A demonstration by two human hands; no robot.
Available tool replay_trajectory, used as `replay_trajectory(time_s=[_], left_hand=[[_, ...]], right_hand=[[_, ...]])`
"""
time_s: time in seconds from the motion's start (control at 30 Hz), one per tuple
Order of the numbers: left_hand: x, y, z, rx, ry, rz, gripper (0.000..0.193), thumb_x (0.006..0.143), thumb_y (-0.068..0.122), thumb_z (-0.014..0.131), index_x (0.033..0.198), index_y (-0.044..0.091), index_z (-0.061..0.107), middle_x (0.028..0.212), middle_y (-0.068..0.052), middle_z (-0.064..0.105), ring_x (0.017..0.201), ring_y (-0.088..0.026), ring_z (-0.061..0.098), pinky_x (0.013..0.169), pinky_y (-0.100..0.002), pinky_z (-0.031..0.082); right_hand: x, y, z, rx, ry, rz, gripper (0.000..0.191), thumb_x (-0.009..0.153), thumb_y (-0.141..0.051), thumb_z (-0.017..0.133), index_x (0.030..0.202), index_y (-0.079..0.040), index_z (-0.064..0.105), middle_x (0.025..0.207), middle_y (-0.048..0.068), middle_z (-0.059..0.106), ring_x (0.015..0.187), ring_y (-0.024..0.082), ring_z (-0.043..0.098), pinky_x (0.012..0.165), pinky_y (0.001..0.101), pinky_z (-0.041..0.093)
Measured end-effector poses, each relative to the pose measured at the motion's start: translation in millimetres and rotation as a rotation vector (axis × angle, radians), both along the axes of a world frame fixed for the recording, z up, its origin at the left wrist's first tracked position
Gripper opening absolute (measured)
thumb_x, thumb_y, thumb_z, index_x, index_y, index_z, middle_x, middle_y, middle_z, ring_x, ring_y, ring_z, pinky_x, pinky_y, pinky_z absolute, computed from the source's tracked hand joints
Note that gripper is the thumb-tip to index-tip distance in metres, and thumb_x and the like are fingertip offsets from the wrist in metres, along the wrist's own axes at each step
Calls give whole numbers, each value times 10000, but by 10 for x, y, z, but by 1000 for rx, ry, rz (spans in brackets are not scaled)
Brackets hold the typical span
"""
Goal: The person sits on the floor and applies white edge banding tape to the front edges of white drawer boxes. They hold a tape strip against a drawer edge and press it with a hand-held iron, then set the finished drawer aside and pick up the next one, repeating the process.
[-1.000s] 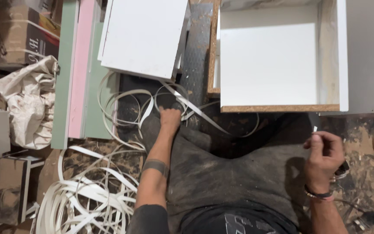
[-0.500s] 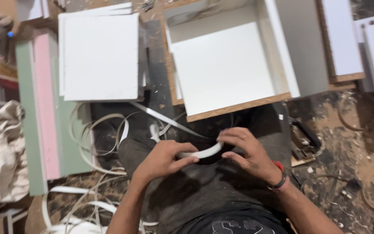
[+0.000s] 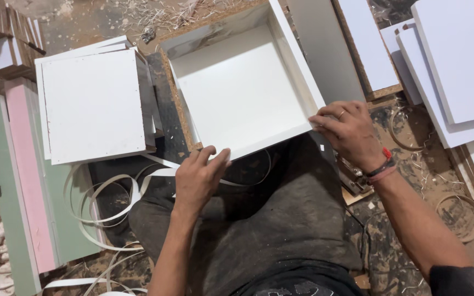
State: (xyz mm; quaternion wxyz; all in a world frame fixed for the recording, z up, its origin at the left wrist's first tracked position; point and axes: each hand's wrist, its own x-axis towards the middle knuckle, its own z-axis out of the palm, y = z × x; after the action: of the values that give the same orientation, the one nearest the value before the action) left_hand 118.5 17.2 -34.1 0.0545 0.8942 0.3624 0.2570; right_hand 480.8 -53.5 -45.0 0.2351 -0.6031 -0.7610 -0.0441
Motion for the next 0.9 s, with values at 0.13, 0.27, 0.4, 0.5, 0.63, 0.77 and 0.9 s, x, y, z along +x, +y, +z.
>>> replay_trajectory(time_s=[0.13, 0.27, 0.4, 0.5, 0.63, 0.77, 0.9], left_hand=[[40, 21, 9, -7, 41, 20, 285, 892, 253, 790, 1156, 155, 747, 1052, -38, 680, 974, -246, 628, 791, -421, 481], [167, 10, 25, 44, 28, -42, 363, 865, 204, 763, 1204, 91, 697, 1161, -98, 671, 1108, -304, 612, 944, -453, 462], [669, -26, -33, -6, -56, -166, 403, 881, 182, 749, 1253, 62, 655, 1235, -144, 664, 1164, -324, 614, 1008, -463, 485], [1166, -50, -118, -36, -138, -209, 353, 882, 157, 742, 1216, 76, 660, 1246, -121, 681, 1159, -310, 652, 980, -444, 530], [1491, -42, -202, -112, -109, -161, 257, 896, 76, 717, 1151, 106, 729, 1150, -53, 731, 976, -240, 722, 814, -388, 578], [1558, -32, -244, -79, -192, -148, 196, 877, 96, 728, 1068, 114, 769, 1119, -45, 742, 951, -230, 734, 754, -371, 583], [1561, -29, -242, -116, -199, -121, 146, 899, 124, 744, 1040, 133, 781, 1107, -32, 761, 950, -216, 746, 740, -352, 596]], right_hand=[[24, 20, -4, -9, -1, -20, 220, 907, -220, 773, 1123, -176, 771, 1152, -3, 670, 1180, 228, 579, 1033, 433, 437], [44, 14, -105, -1, 106, -39, 225, 917, -181, 775, 1141, -197, 765, 1253, 34, 644, 1238, 262, 570, 1038, 410, 455], [82, 47, -146, 19, 182, -39, 245, 885, -187, 795, 1128, -210, 767, 1271, 37, 630, 1249, 279, 543, 1068, 416, 451], [66, 69, -125, 31, 229, -48, 316, 859, -201, 810, 1169, -195, 748, 1288, 52, 619, 1256, 291, 529, 1077, 423, 444], [56, -28, -158, 15, 384, -173, 556, 859, -266, 817, 1357, -96, 639, 1327, 101, 585, 1274, 315, 509, 1095, 428, 429], [231, -276, -402, 27, 671, -427, 465, 962, -313, 742, 1348, -95, 602, 1323, 107, 578, 1249, 295, 563, 1062, 405, 471], [553, -538, -784, -166, 655, -657, 396, 981, -342, 683, 1283, -90, 639, 1212, 131, 621, 1059, 303, 643, 898, 416, 534]])
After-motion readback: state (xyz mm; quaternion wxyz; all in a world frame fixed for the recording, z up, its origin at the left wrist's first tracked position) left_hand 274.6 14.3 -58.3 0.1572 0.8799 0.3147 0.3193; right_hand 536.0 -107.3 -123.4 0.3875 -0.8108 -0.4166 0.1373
